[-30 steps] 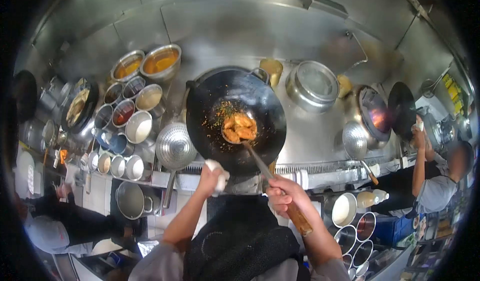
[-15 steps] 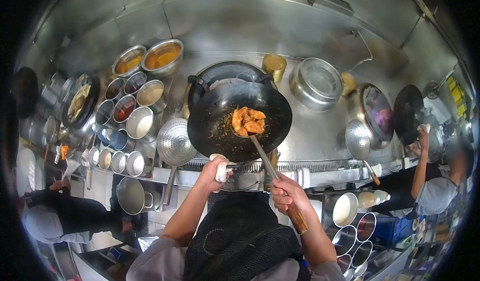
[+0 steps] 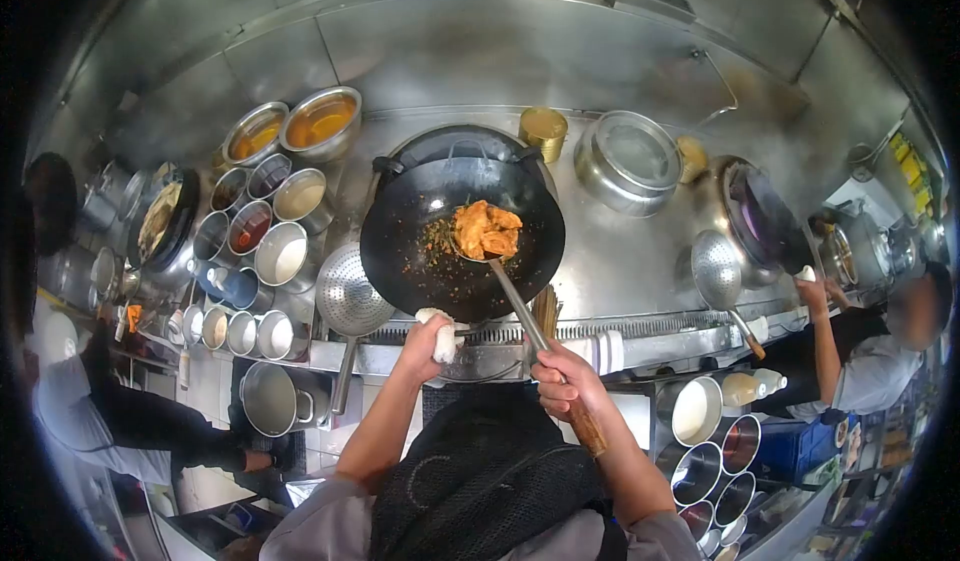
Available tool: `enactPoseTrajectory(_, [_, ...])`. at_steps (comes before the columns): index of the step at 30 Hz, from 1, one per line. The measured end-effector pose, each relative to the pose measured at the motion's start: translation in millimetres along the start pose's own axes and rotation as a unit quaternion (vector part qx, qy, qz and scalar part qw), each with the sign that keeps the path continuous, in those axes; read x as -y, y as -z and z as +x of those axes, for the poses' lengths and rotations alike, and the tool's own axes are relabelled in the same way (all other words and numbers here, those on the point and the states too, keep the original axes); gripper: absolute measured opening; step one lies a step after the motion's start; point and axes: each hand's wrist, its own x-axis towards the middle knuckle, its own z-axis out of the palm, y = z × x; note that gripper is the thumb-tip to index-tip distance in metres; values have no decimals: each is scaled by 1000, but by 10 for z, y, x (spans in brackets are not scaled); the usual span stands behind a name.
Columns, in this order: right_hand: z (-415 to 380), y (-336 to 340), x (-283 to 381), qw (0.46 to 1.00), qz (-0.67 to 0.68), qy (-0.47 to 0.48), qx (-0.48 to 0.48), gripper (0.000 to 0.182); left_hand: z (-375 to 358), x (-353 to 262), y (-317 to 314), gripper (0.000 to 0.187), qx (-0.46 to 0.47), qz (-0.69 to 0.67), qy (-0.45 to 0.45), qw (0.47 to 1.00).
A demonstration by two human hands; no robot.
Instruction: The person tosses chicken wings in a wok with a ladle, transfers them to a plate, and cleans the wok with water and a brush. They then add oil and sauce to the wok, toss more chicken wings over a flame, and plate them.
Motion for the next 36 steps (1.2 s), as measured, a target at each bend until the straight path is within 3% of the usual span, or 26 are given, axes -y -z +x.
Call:
enactPoseTrajectory(4, [2,-32,-17,999,-37,3,-28,30,54,16,26,18,-13,-19,6,1000])
enactPoseTrajectory(10, [-57,-144,38,993,-102,14,-65,28,11,-48,-89,7,-17,-44,-3,999])
enactPoseTrajectory(13, [-83,-131,72,984,-157,2,-79,23,1,-35,-87,7,-21,-78,42,996])
enactPoseTrajectory(14, [-95,-148,88,987,-117,-8,-113,32,191,83,74,15,30,-92,30,995])
enactPoseTrajectory(16, [-154,-235,148,987,-122,-18,-103,38,-208,-60,-187,19,-21,-55,14,998])
enactPoseTrajectory(18, [-194,-190,204,987,-116,-44,-101,31,-155,16,5,13,-10,-34,47,998])
enactPoseTrajectory(20, [-198,-239,211,983,-137,-54,-111,21,4,24,149,14,-29,4,-21,999])
enactPoseTrajectory(22, [-137,-267,215,977,-158,-71,-123,14,253,281,438,24,-52,139,-119,982])
enactPoseTrajectory(24, [-45,-317,238,980,-141,-78,-118,11,394,547,744,53,-56,289,-245,924])
enactPoseTrajectory(25, [-14,-337,270,981,-134,-91,-109,9,281,492,701,59,-66,321,-287,900])
enactPoseTrajectory(30, [-260,-875,548,994,-74,-80,-24,19,191,499,831,61,-98,431,-314,840])
enactPoseTrajectory(31, [-329,-898,560,997,-38,-73,-6,31,152,496,826,61,-98,432,-315,840])
enactPoseTrajectory(36, [-293,-607,529,991,77,-24,103,47,218,577,766,59,-113,387,-310,861])
